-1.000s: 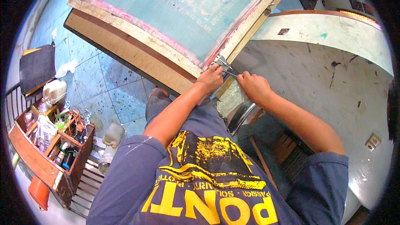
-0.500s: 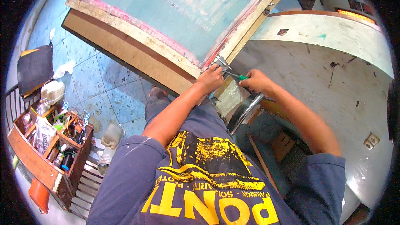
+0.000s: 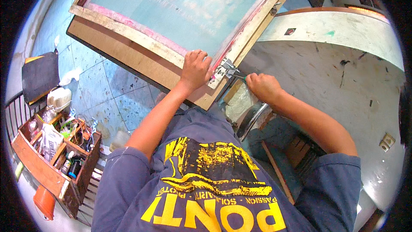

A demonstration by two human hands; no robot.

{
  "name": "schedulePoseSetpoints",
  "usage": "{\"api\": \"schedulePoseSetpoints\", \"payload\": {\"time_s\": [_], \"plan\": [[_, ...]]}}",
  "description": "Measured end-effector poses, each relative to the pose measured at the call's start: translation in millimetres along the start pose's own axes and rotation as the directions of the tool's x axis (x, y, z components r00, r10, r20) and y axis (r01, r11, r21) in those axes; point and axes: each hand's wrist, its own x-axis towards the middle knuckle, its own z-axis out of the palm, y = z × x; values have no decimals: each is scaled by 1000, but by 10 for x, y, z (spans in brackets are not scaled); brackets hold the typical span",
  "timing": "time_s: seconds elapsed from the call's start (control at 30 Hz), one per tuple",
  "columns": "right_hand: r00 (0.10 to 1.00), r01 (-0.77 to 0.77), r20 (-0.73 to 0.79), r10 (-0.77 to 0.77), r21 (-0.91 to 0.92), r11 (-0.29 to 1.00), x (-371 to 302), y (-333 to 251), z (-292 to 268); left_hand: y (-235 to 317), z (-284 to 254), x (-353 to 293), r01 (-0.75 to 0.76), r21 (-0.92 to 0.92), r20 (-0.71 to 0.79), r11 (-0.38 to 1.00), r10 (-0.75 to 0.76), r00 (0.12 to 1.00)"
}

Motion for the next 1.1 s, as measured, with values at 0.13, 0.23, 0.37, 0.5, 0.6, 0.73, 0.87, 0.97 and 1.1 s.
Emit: {"api": "schedulePoseSetpoints", "payload": {"time_s": [0.13,0.23,0.37,0.5,0.6,0.73,0.87,0.97,1.1], "plan": [[997,-81,23,79,68,994,21,13,56,-84,159,-37,-14,161,108,987,-3,994],[978,-187,-35,204,272,944,40,91,137,-117,215,-48,-33,174,106,984,14,994],[649,-742,619,441,644,188,102,265,498,-99,249,-54,-42,166,155,985,16,988],[640,-749,687,343,658,79,155,292,306,-111,232,-22,-18,151,195,988,-12,981],[909,-408,161,384,534,741,118,97,279,-133,203,-16,-11,152,202,988,-20,979],[997,78,17,-77,-63,995,55,-152,33,-124,227,-37,8,147,159,989,-31,987],[985,-112,136,107,34,993,90,-128,114,-135,240,-69,2,129,100,992,-15,995],[725,-689,516,456,527,498,343,78,142,-139,266,-91,-5,154,113,988,-13,993],[451,-814,849,275,517,-263,475,379,84,-171,317,-78,-6,171,68,985,-6,998]]}}
